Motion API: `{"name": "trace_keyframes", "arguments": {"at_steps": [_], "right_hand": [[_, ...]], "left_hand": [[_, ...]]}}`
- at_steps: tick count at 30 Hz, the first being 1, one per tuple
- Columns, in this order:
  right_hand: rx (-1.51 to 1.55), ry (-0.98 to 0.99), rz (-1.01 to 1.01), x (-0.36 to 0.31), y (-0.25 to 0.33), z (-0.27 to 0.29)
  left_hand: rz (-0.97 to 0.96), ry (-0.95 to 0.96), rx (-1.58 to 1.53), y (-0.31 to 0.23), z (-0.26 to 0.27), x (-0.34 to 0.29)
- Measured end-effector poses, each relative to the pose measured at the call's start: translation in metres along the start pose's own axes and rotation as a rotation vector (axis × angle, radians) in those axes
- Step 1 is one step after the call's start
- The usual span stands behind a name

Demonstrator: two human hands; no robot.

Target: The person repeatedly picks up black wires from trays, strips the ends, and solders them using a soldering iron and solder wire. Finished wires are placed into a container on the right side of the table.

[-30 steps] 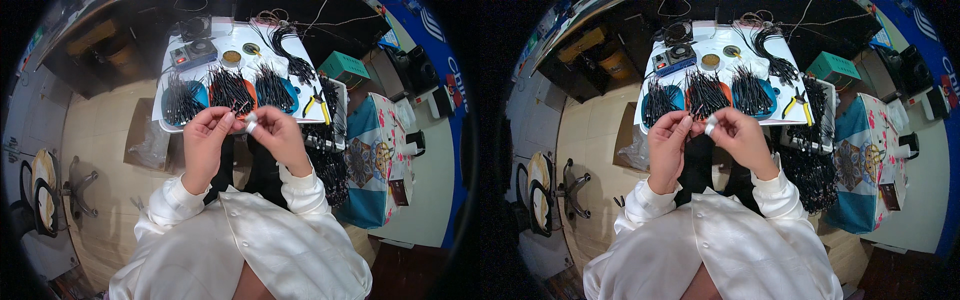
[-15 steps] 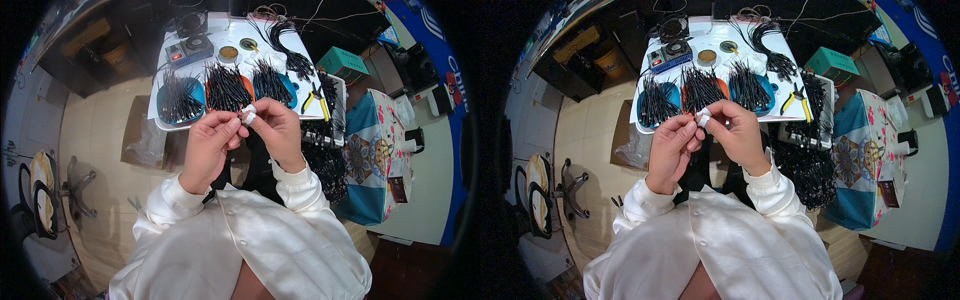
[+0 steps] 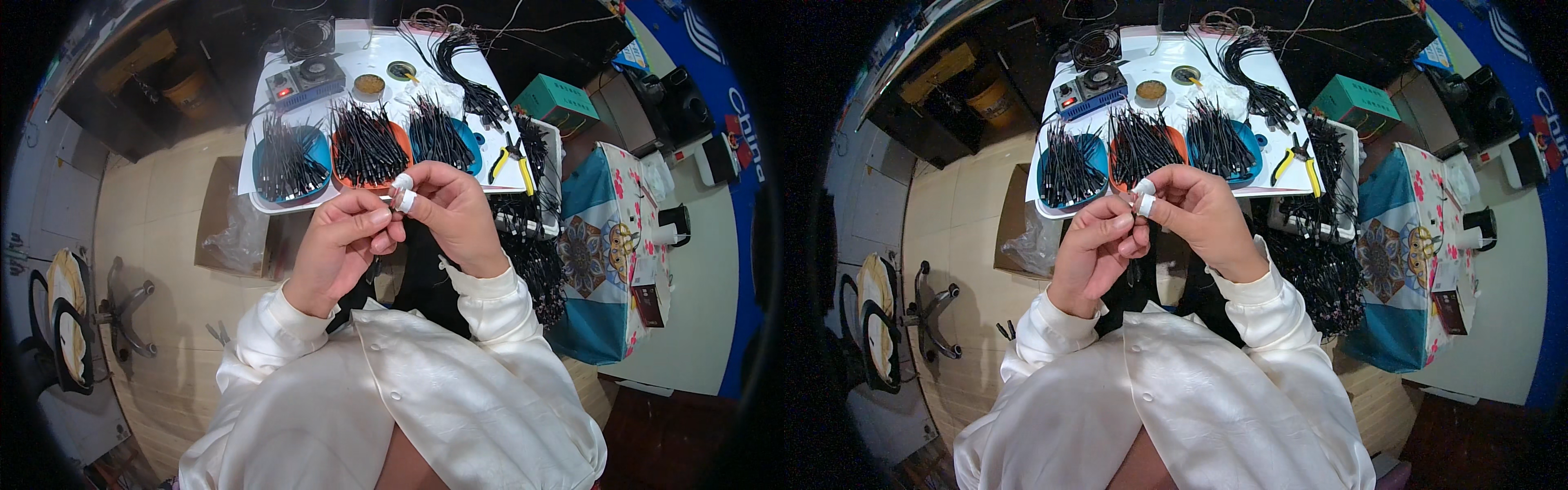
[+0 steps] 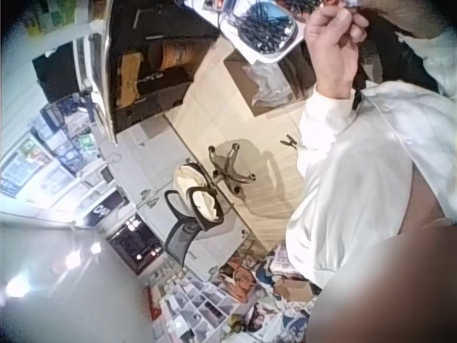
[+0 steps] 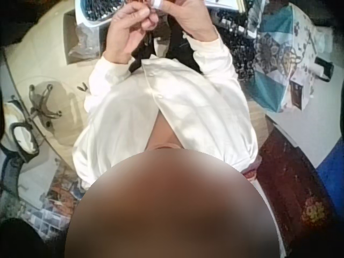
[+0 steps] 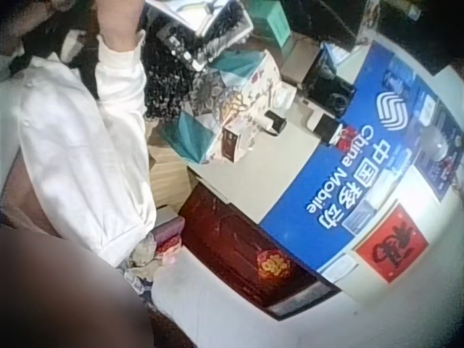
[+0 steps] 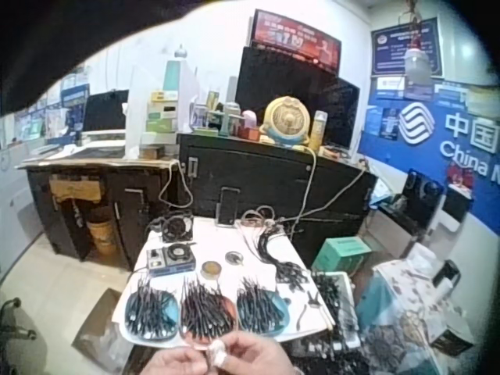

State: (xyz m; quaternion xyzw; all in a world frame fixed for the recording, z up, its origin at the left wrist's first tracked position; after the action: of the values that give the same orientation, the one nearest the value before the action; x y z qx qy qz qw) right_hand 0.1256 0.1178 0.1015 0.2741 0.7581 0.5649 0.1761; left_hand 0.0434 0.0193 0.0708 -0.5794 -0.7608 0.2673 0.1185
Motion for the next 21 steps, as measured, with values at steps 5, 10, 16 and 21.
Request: {"name": "trace_keyframes", "arguments": {"at_steps": [5, 10, 16, 21], "right_hand": [[0.044, 0.012, -0.047, -0.002, -0.001, 0.000], [0.197, 0.040, -0.087, -0.004, -0.009, -0.003], [-0.843, -0.091, 0.771, -0.027, 0.029, -0.012], [-0.384, -0.093, 0.491, -0.019, 0.017, -0.002]], "left_hand": [[0.004, 0.003, 0.007, 0.002, 0.001, -0.001], [0.050, 0.034, -0.028, 0.003, 0.002, 0.001], [-0.086, -0.087, 0.056, 0.000, 0.008, 0.002], [-0.097, -0.115, 0.100, -0.001, 0.008, 0.000]]}}
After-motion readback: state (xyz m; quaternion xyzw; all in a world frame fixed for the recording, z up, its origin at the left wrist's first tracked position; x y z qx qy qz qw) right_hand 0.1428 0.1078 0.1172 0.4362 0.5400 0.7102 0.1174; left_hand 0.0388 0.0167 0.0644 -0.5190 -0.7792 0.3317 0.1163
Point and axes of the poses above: each hand's wrist, its own x-axis towards the middle knuckle, its own z-axis out of the back of the hand, y = z × x, the point moved 6 cm from there along x, towards the middle knuckle, and after that the axes turned 9 degrees about -y, right-handed, at the moved point
